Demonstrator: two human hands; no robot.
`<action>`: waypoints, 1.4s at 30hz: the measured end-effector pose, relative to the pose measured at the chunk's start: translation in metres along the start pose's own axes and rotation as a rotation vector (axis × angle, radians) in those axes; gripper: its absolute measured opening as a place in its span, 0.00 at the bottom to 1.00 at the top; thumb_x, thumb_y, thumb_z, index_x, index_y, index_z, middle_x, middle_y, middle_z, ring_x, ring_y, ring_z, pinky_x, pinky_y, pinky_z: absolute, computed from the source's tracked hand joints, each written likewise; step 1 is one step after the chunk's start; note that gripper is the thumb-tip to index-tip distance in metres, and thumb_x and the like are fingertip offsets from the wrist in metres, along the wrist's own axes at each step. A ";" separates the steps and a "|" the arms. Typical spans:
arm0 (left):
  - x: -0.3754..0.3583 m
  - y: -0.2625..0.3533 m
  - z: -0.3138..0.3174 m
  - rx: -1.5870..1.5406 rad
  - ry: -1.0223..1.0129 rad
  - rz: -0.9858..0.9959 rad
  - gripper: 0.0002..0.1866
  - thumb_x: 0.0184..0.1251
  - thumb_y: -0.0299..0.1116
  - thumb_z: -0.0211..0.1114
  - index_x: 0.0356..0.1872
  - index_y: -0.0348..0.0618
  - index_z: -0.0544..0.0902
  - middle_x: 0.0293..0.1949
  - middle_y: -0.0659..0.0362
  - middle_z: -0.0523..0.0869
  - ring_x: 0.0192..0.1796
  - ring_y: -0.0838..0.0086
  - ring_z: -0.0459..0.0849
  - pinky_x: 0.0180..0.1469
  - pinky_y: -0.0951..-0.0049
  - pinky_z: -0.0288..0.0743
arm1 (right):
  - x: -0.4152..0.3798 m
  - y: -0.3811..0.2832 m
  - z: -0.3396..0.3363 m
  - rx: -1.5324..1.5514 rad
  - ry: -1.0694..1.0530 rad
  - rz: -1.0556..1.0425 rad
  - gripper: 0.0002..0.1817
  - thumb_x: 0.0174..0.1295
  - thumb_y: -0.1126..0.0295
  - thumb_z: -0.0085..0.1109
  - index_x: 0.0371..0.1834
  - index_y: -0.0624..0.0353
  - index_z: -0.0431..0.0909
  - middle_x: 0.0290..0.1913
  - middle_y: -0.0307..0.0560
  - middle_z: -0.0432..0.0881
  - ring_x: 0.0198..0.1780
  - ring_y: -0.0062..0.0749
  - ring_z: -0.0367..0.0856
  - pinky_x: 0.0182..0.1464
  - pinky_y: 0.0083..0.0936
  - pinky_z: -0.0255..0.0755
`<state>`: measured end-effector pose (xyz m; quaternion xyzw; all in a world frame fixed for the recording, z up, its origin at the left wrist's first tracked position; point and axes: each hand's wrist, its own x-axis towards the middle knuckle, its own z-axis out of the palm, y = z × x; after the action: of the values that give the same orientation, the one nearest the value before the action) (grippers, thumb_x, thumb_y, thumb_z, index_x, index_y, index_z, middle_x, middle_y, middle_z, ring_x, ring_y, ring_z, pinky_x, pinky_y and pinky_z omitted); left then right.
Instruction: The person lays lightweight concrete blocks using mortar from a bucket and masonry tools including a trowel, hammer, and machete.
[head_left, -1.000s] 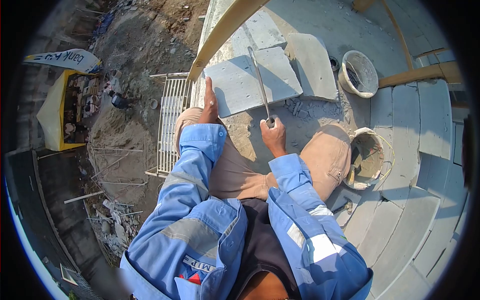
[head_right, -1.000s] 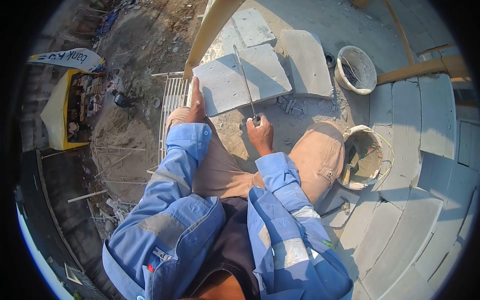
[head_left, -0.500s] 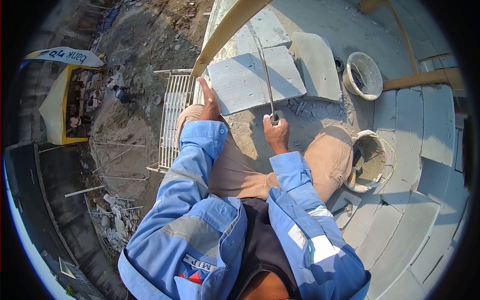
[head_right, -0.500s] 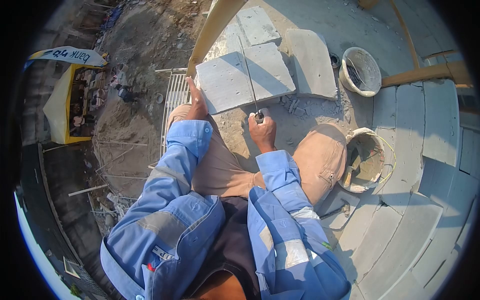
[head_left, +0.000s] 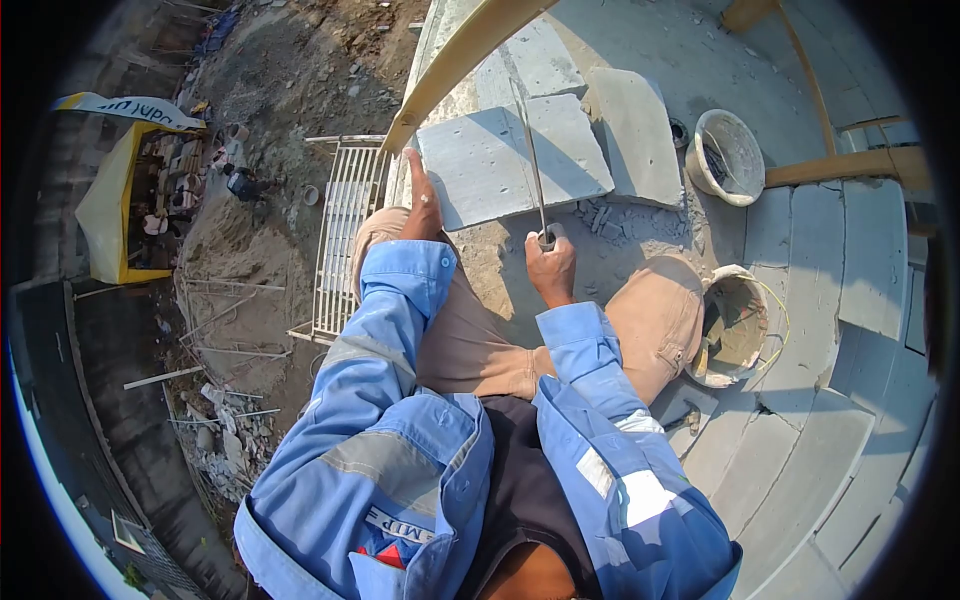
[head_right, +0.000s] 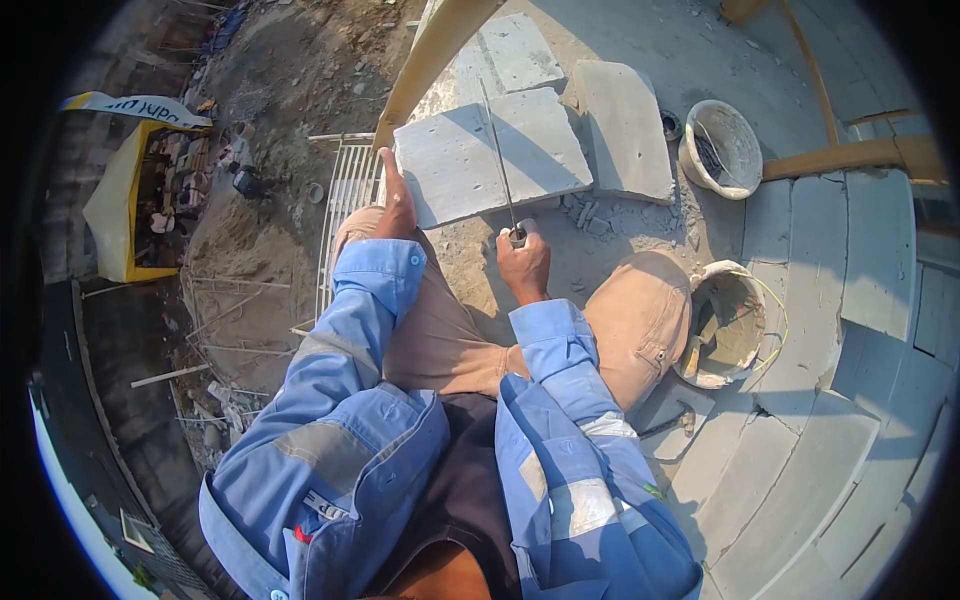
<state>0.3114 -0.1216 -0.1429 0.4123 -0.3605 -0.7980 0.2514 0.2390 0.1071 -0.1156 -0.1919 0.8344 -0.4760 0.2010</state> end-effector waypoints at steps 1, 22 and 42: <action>-0.003 0.001 0.002 -0.002 -0.004 0.000 0.55 0.68 0.80 0.35 0.78 0.39 0.58 0.71 0.40 0.71 0.69 0.50 0.75 0.70 0.56 0.68 | 0.005 0.020 0.009 -0.108 0.003 -0.015 0.15 0.60 0.61 0.61 0.30 0.65 0.75 0.26 0.63 0.82 0.31 0.63 0.83 0.34 0.49 0.74; -0.021 0.017 0.016 -0.024 0.047 -0.056 0.51 0.71 0.75 0.41 0.79 0.40 0.58 0.75 0.44 0.67 0.73 0.53 0.69 0.75 0.60 0.60 | 0.000 -0.010 -0.001 -0.056 -0.008 0.014 0.14 0.60 0.62 0.61 0.32 0.65 0.76 0.27 0.64 0.82 0.33 0.64 0.83 0.36 0.50 0.75; -0.019 0.018 0.022 0.057 0.069 0.024 0.54 0.67 0.80 0.41 0.76 0.38 0.61 0.66 0.41 0.76 0.63 0.51 0.81 0.65 0.55 0.75 | 0.012 0.017 0.012 -0.251 -0.008 0.000 0.15 0.60 0.61 0.62 0.33 0.64 0.77 0.27 0.64 0.83 0.34 0.65 0.84 0.36 0.50 0.74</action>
<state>0.3049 -0.1112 -0.1113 0.4420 -0.3793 -0.7697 0.2614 0.2324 0.1003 -0.1377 -0.2175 0.8867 -0.3669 0.1786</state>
